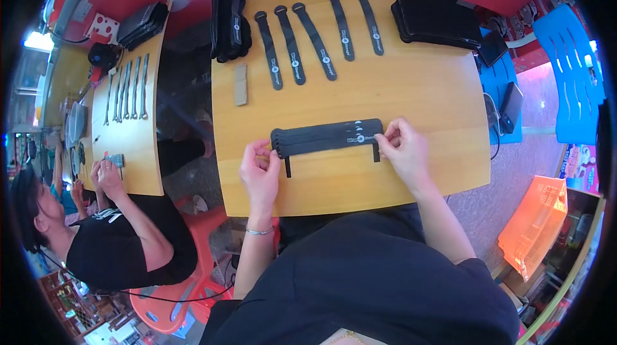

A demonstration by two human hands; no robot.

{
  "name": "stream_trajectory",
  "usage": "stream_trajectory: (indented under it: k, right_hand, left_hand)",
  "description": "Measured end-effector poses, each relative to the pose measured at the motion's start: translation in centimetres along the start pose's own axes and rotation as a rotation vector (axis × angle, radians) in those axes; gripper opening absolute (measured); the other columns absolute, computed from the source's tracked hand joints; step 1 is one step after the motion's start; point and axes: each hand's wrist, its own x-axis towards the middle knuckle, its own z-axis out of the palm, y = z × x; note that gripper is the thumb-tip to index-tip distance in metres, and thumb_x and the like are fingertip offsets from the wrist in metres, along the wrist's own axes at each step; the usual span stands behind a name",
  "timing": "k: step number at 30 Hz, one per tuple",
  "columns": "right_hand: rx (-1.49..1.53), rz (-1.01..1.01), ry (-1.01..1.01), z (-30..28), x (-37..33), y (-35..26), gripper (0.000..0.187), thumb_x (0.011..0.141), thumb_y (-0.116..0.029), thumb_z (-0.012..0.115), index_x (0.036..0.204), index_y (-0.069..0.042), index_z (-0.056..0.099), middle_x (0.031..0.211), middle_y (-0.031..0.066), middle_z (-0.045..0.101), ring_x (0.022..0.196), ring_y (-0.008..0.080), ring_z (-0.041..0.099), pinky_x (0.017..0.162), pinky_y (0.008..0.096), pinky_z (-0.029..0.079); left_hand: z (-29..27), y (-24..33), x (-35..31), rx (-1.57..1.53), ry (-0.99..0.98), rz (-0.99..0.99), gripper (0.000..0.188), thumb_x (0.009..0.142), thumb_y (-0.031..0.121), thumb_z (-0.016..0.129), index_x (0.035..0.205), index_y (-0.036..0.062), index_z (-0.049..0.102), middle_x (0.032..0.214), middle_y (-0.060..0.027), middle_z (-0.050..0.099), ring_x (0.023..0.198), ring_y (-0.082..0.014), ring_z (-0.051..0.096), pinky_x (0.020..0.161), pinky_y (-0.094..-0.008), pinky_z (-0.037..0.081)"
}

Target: Stacking black textile garment straps with logos onto two vertical metal pins on a wooden table.

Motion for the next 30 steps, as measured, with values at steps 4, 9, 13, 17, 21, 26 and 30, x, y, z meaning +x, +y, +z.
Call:
stream_trajectory:
  k: [4, 9, 13, 17, 21, 26, 30]
  right_hand:
    - [-0.059, -0.037, 0.017, 0.0, -0.2, -0.4, 0.020, 0.080, -0.006, 0.069, 0.076, -0.002, 0.050, 0.059, 0.0046, 0.057, 0.050, 0.0091, 0.056, 0.047, 0.0244, 0.042]
    - [-0.075, -0.047, -0.007, 0.0, -0.1, -0.2, 0.021, 0.080, -0.006, 0.070, 0.075, -0.002, 0.049, 0.060, 0.0049, 0.056, 0.050, 0.0100, 0.056, 0.047, 0.0250, 0.043]
    - [-0.105, -0.022, 0.018, 0.1, -0.3, -0.5, 0.022, 0.080, -0.007, 0.070, 0.076, -0.003, 0.048, 0.060, 0.0050, 0.056, 0.050, 0.0106, 0.057, 0.048, 0.0255, 0.043]
    - [-0.109, -0.060, 0.025, 0.0, -0.4, -0.6, 0.022, 0.081, -0.007, 0.070, 0.077, -0.003, 0.048, 0.059, 0.0047, 0.055, 0.051, 0.0108, 0.058, 0.047, 0.0258, 0.044]
    - [-0.084, -0.066, 0.017, -0.1, -0.3, -0.2, 0.021, 0.081, -0.005, 0.069, 0.077, -0.002, 0.048, 0.061, 0.0041, 0.055, 0.051, 0.0107, 0.059, 0.046, 0.0246, 0.045]
    - [0.097, -0.158, 0.021, -0.3, -0.4, 1.1, 0.013, 0.087, -0.002, 0.062, 0.085, -0.003, 0.050, 0.081, 0.0052, 0.058, 0.060, 0.0065, 0.059, 0.051, 0.0216, 0.049]
    - [0.244, -0.127, -0.009, -0.6, -1.4, 0.8, 0.011, 0.086, 0.000, 0.062, 0.094, 0.000, 0.054, 0.092, 0.0081, 0.059, 0.069, 0.0092, 0.061, 0.058, 0.0233, 0.052]
  left_hand:
    - [0.1, -0.1, 0.0, 0.026, 0.011, 0.020, 0.022, 0.080, -0.003, 0.062, 0.101, 0.0006, 0.059, 0.071, -0.0005, 0.055, 0.050, -0.0036, 0.044, 0.047, -0.0200, 0.035]
    - [0.1, 0.3, 0.0, 0.056, 0.012, 0.028, 0.021, 0.080, -0.002, 0.063, 0.101, 0.0002, 0.059, 0.071, -0.0008, 0.055, 0.051, -0.0044, 0.044, 0.047, -0.0202, 0.036]
    - [0.1, 0.0, -0.2, 0.042, 0.018, 0.021, 0.021, 0.080, -0.002, 0.063, 0.101, 0.0002, 0.060, 0.070, -0.0015, 0.055, 0.052, -0.0052, 0.045, 0.048, -0.0210, 0.037]
    - [0.0, -0.3, -0.2, 0.072, 0.022, 0.033, 0.022, 0.079, -0.002, 0.063, 0.100, 0.0002, 0.060, 0.074, -0.0026, 0.055, 0.052, -0.0067, 0.045, 0.048, -0.0221, 0.038]
    - [-0.1, -0.3, -0.3, 0.221, 0.059, 0.160, 0.024, 0.078, -0.004, 0.062, 0.102, 0.0002, 0.059, 0.087, -0.0042, 0.052, 0.051, -0.0064, 0.045, 0.047, -0.0207, 0.036]
    - [0.0, 0.5, -0.8, 0.190, 0.119, 0.161, 0.027, 0.077, -0.002, 0.062, 0.103, 0.0017, 0.059, 0.091, -0.0098, 0.052, 0.056, -0.0125, 0.049, 0.051, -0.0265, 0.041]
    - [-0.3, 2.2, -2.9, 0.240, 0.041, 0.283, 0.032, 0.077, -0.001, 0.062, 0.109, 0.0005, 0.057, 0.101, -0.0126, 0.052, 0.077, -0.0193, 0.054, 0.066, -0.0307, 0.046]
